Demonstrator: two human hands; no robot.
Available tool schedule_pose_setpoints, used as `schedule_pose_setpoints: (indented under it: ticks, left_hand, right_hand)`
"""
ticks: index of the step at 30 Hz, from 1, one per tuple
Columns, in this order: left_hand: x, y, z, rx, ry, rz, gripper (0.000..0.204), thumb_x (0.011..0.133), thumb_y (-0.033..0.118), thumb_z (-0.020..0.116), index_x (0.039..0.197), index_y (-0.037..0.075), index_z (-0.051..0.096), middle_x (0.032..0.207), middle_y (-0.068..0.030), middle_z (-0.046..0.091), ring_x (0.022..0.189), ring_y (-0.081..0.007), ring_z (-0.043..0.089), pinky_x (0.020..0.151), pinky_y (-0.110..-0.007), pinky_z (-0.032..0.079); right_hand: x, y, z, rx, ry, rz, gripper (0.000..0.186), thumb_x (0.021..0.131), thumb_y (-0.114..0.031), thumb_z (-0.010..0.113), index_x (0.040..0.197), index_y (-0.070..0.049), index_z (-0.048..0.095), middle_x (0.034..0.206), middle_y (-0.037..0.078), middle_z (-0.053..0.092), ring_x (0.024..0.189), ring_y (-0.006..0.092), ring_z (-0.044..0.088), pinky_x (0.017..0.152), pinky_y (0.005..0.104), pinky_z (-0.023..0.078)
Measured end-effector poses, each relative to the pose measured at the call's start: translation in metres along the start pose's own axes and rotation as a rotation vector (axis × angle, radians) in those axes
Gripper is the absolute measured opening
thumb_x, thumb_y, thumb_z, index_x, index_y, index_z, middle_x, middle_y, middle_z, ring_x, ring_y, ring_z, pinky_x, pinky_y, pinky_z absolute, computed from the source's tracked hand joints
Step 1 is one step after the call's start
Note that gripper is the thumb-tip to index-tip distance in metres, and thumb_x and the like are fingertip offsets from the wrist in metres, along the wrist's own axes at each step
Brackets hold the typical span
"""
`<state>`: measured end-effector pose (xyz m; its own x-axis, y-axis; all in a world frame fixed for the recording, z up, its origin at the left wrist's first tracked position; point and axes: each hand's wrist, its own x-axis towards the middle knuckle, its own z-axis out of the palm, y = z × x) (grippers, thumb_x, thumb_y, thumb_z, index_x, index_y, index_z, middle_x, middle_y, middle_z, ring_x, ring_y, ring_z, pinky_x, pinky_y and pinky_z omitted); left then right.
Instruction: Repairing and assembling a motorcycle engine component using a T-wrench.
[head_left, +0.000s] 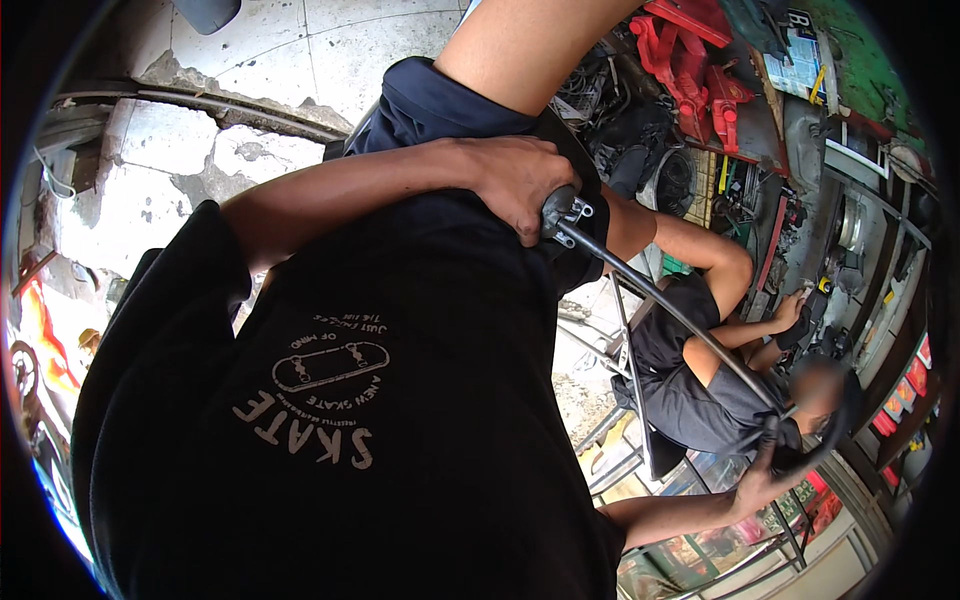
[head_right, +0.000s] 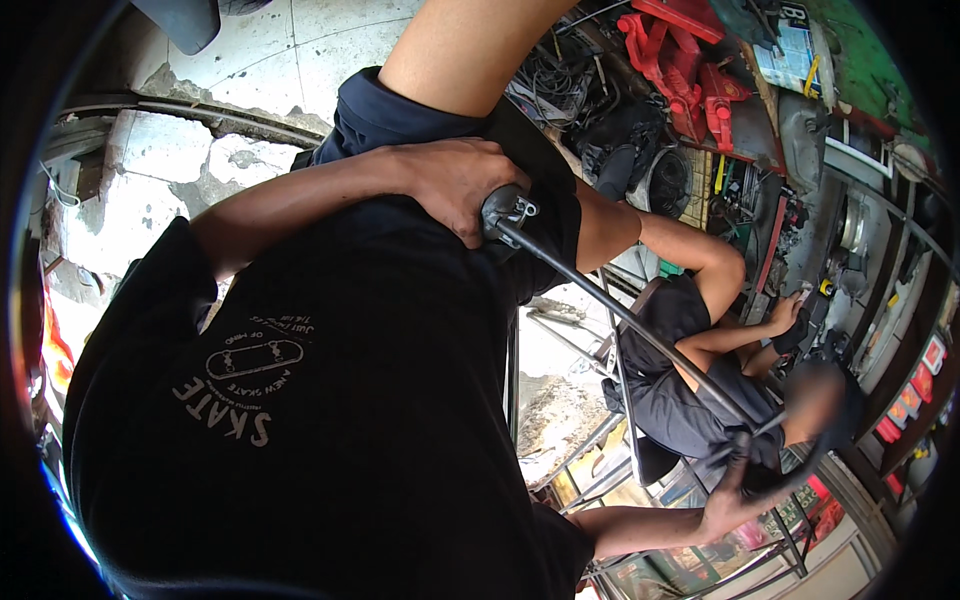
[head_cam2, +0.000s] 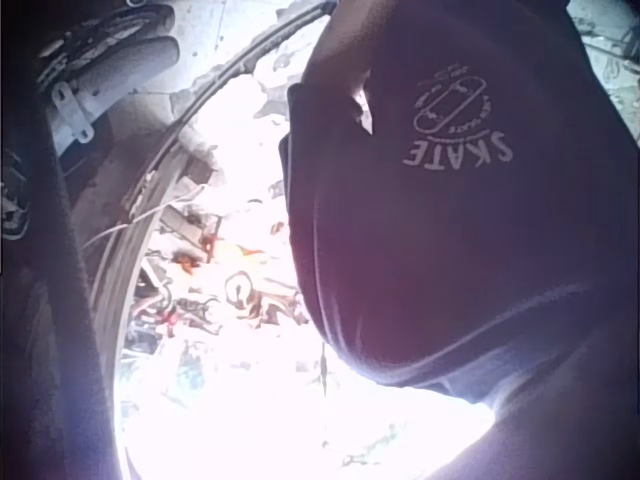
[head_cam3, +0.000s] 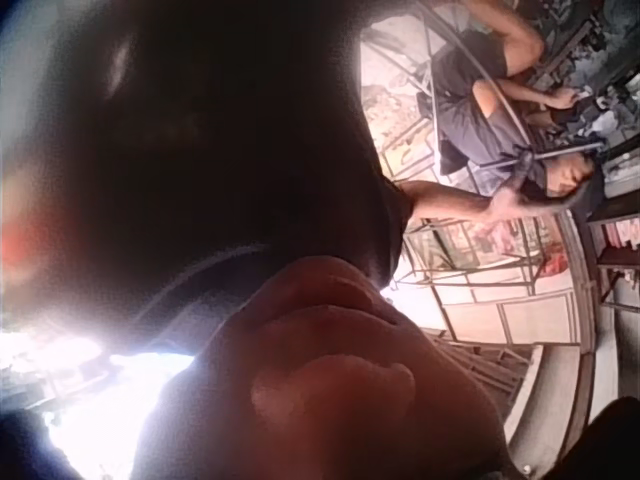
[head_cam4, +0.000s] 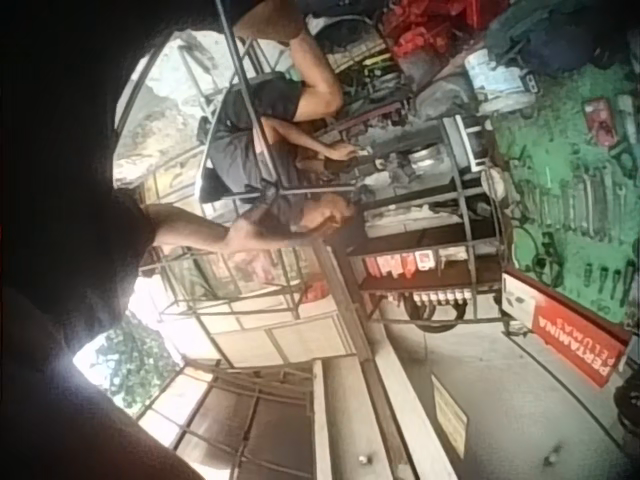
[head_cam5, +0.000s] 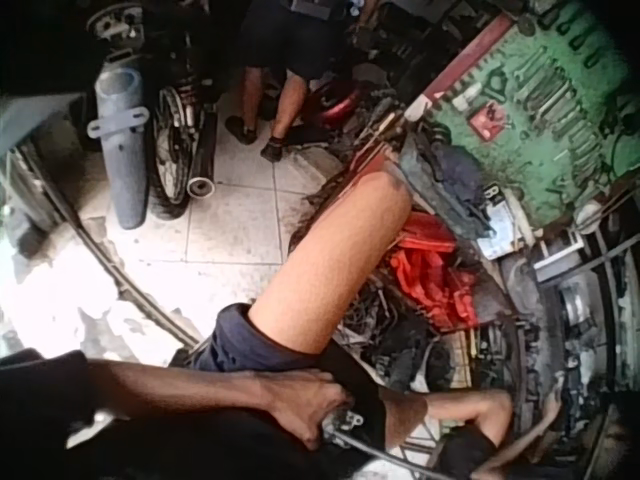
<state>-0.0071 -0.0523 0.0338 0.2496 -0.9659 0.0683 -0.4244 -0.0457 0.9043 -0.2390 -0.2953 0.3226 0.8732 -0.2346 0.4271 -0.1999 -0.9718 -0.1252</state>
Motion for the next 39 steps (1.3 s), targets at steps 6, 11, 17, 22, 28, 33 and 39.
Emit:
schedule_pose_setpoints:
  ticks: [6, 11, 17, 22, 28, 33, 39]
  left_hand:
    - [-0.002, -0.001, -0.001, -0.037, 0.019, 0.0, 0.038, 0.053, 0.018, 0.073, 0.085, 0.001, 0.059, 0.076, -0.0145, 0.064, 0.079, -0.0312, 0.062, 0.073, -0.039, 0.048]
    - [-0.001, -0.004, 0.002, -0.058, 0.031, 0.026, 0.037, 0.053, 0.019, 0.073, 0.081, 0.0, 0.059, 0.075, -0.0166, 0.064, 0.078, -0.0332, 0.062, 0.071, -0.039, 0.048]
    - [-0.001, -0.001, 0.0, -0.04, 0.016, 0.012, 0.038, 0.053, 0.019, 0.073, 0.082, 0.0, 0.059, 0.074, -0.0158, 0.064, 0.078, -0.033, 0.062, 0.071, -0.039, 0.048]
    - [-0.003, -0.002, 0.0, -0.01, 0.009, 0.011, 0.039, 0.053, 0.015, 0.073, 0.087, 0.002, 0.058, 0.073, -0.0119, 0.064, 0.076, -0.0283, 0.063, 0.07, -0.038, 0.05]
    - [-0.001, -0.002, 0.0, -0.024, 0.006, 0.002, 0.038, 0.052, 0.015, 0.073, 0.086, 0.003, 0.059, 0.074, -0.0113, 0.065, 0.077, -0.0277, 0.063, 0.071, -0.038, 0.049]
    - [-0.002, -0.002, -0.001, -0.014, 0.002, 0.002, 0.039, 0.052, 0.015, 0.073, 0.087, 0.003, 0.059, 0.074, -0.0111, 0.065, 0.077, -0.0277, 0.063, 0.073, -0.038, 0.049]
    - [-0.001, -0.005, 0.001, -0.011, 0.018, 0.014, 0.039, 0.053, 0.015, 0.074, 0.087, 0.003, 0.059, 0.074, -0.0116, 0.065, 0.078, -0.0283, 0.063, 0.073, -0.038, 0.049]
  right_hand:
    - [-0.006, 0.036, -0.03, 0.353, -0.11, 0.178, 0.03, 0.085, 0.002, 0.048, 0.113, 0.011, 0.053, 0.102, 0.021, 0.06, 0.088, 0.0256, 0.06, 0.083, 0.0346, 0.048]
    - [-0.01, 0.032, -0.018, 0.006, -0.047, -0.114, 0.03, 0.083, -0.006, 0.065, 0.109, 0.007, 0.059, 0.11, 0.019, 0.059, 0.094, 0.0211, 0.057, 0.086, 0.0314, 0.045]
    - [0.0, 0.0, 0.013, 0.04, 0.011, 0.069, 0.034, 0.087, -0.009, 0.06, 0.117, 0.007, 0.053, 0.113, 0.017, 0.058, 0.097, 0.0194, 0.057, 0.092, 0.0315, 0.043]
    - [0.0, 0.025, -0.025, 0.618, -0.166, 0.365, 0.044, 0.081, 0.0, 0.059, 0.123, 0.008, 0.047, 0.118, 0.019, 0.054, 0.101, 0.0215, 0.056, 0.086, 0.0331, 0.047]
    - [0.004, 0.009, -0.02, 0.074, -0.303, -0.062, 0.038, 0.081, -0.005, 0.057, 0.116, 0.01, 0.053, 0.112, 0.018, 0.058, 0.092, 0.0252, 0.058, 0.082, 0.0284, 0.045]
    - [-0.001, 0.022, -0.027, -0.031, -0.232, -0.206, 0.037, 0.081, -0.014, 0.065, 0.107, 0.011, 0.058, 0.122, 0.023, 0.05, 0.095, 0.0256, 0.057, 0.075, 0.0307, 0.049]
    - [-0.001, 0.031, -0.039, 0.257, -0.127, 0.12, 0.047, 0.079, 0.001, 0.063, 0.122, 0.008, 0.046, 0.114, 0.021, 0.055, 0.09, 0.0225, 0.059, 0.078, 0.0307, 0.053]
